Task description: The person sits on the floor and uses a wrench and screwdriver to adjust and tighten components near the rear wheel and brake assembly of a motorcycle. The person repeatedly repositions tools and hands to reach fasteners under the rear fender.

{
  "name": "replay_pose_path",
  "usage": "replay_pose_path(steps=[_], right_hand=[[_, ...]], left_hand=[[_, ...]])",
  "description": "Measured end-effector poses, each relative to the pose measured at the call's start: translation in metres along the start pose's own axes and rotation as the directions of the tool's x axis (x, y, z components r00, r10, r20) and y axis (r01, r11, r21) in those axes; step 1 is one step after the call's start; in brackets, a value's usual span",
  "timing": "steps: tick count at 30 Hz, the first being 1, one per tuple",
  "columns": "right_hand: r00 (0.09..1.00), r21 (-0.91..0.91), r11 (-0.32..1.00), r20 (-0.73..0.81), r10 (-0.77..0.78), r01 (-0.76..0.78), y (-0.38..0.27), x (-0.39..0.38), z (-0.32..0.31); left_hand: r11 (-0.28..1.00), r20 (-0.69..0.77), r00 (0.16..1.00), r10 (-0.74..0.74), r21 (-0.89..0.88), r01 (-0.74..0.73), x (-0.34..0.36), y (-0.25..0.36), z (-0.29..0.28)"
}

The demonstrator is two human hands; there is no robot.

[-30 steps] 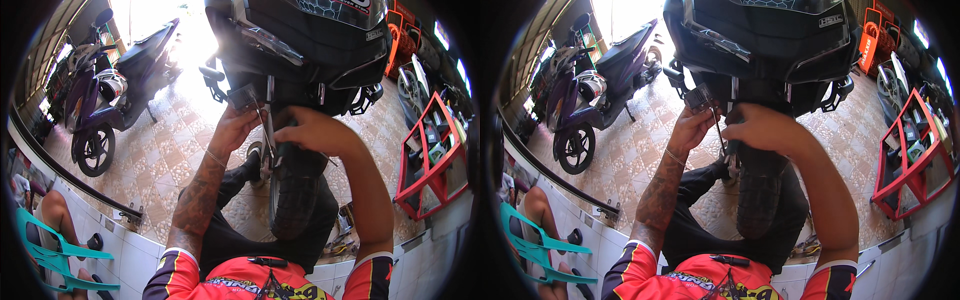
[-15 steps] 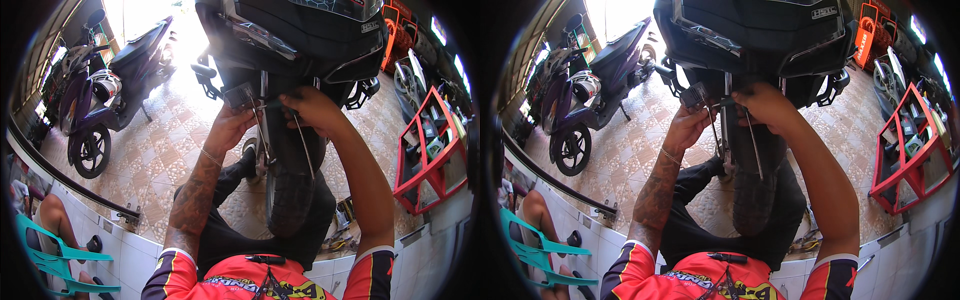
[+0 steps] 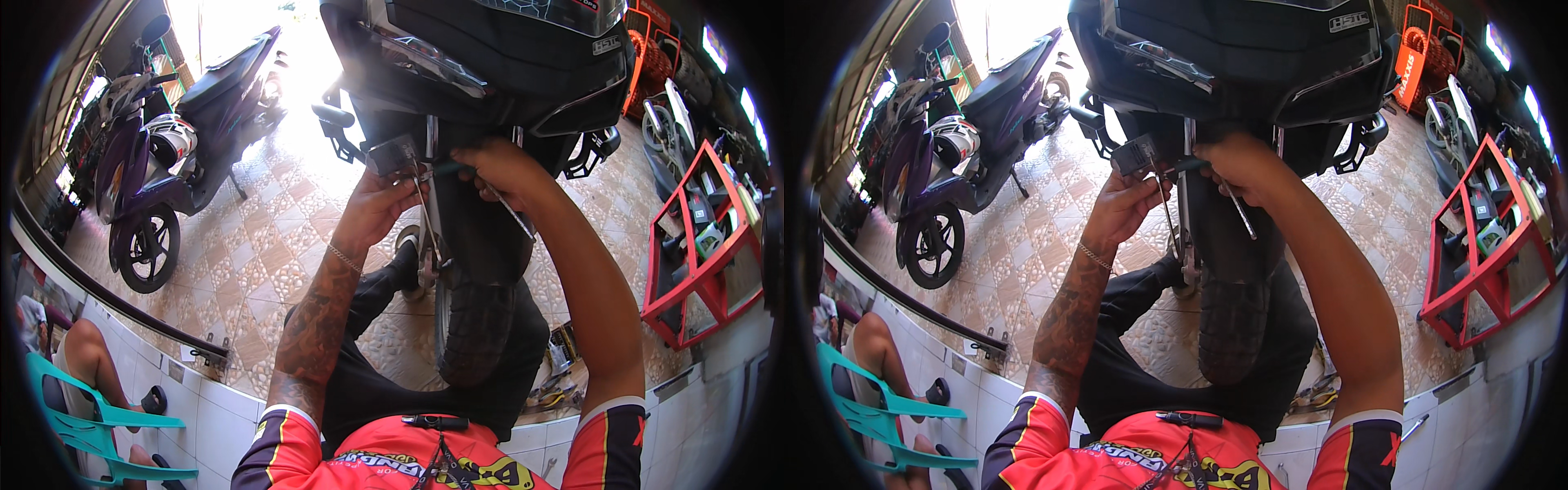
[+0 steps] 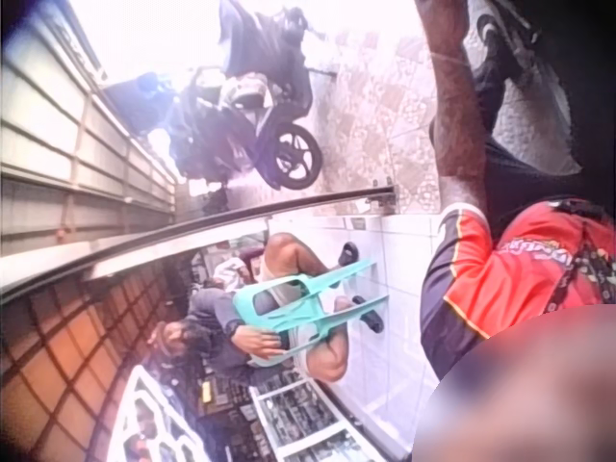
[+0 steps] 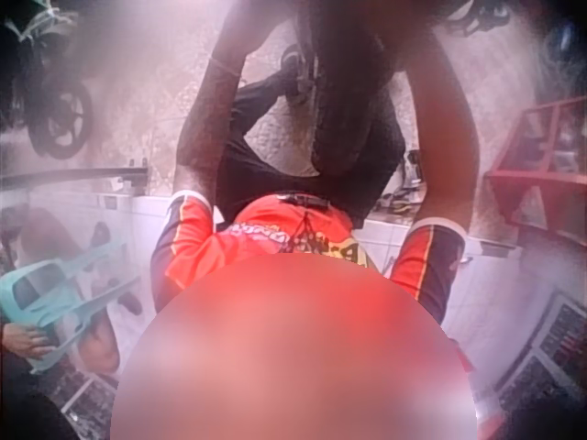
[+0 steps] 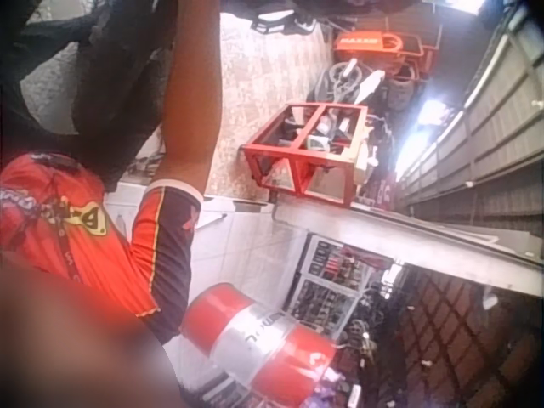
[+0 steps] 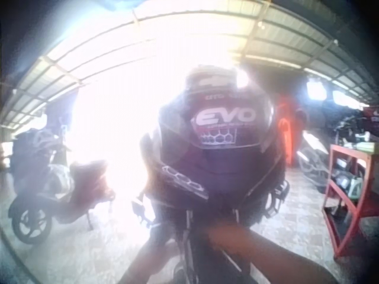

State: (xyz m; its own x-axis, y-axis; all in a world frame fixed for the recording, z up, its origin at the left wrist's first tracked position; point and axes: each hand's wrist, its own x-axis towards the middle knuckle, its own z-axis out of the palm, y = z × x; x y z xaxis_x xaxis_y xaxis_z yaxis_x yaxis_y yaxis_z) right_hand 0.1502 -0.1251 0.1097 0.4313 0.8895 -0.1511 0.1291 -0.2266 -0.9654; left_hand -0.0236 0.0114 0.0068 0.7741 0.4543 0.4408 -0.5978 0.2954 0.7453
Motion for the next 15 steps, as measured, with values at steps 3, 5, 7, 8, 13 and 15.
replay_pose_path(steps=[3, 5, 7, 8, 13, 15], right_hand=[[1.0, -0.001, 1.0, 0.009, 0.008, -0.008, -0.0008, 0.0007, -0.0002], [1.0, -0.001, 1.0, 0.013, 0.015, -0.015, -0.0005, 0.002, -0.0014], [1.0, 0.021, 1.0, 0.021, 0.019, -0.02, 0.0005, 0.0035, -0.0022], [1.0, 0.004, 1.0, 0.009, 0.015, -0.015, 0.0015, 0.0039, -0.002], [0.999, 0.008, 1.0, -0.028, 0.021, -0.021, 0.0044, 0.0038, 0.0014], [0.999, 0.002, 1.0, -0.03, 0.026, -0.026, 0.0043, 0.0042, 0.0014]], left_hand=[[1.0, 0.002, 1.0, 0.002, 0.001, -0.002, 0.0, -0.0015, 0.0001], [1.0, 0.004, 1.0, 0.014, -0.014, -0.014, 0.0002, -0.0015, 0.0002], [1.0, -0.015, 1.0, 0.014, -0.016, -0.014, 0.0006, -0.0013, 0.0006], [0.999, -0.02, 1.0, 0.014, -0.031, -0.015, 0.0003, -0.0012, 0.0008], [1.0, -0.039, 0.999, 0.01, -0.014, -0.011, 0.0002, -0.0016, 0.0012], [1.0, -0.03, 1.0, 0.003, -0.008, -0.004, -0.0001, -0.0016, 0.0009]])
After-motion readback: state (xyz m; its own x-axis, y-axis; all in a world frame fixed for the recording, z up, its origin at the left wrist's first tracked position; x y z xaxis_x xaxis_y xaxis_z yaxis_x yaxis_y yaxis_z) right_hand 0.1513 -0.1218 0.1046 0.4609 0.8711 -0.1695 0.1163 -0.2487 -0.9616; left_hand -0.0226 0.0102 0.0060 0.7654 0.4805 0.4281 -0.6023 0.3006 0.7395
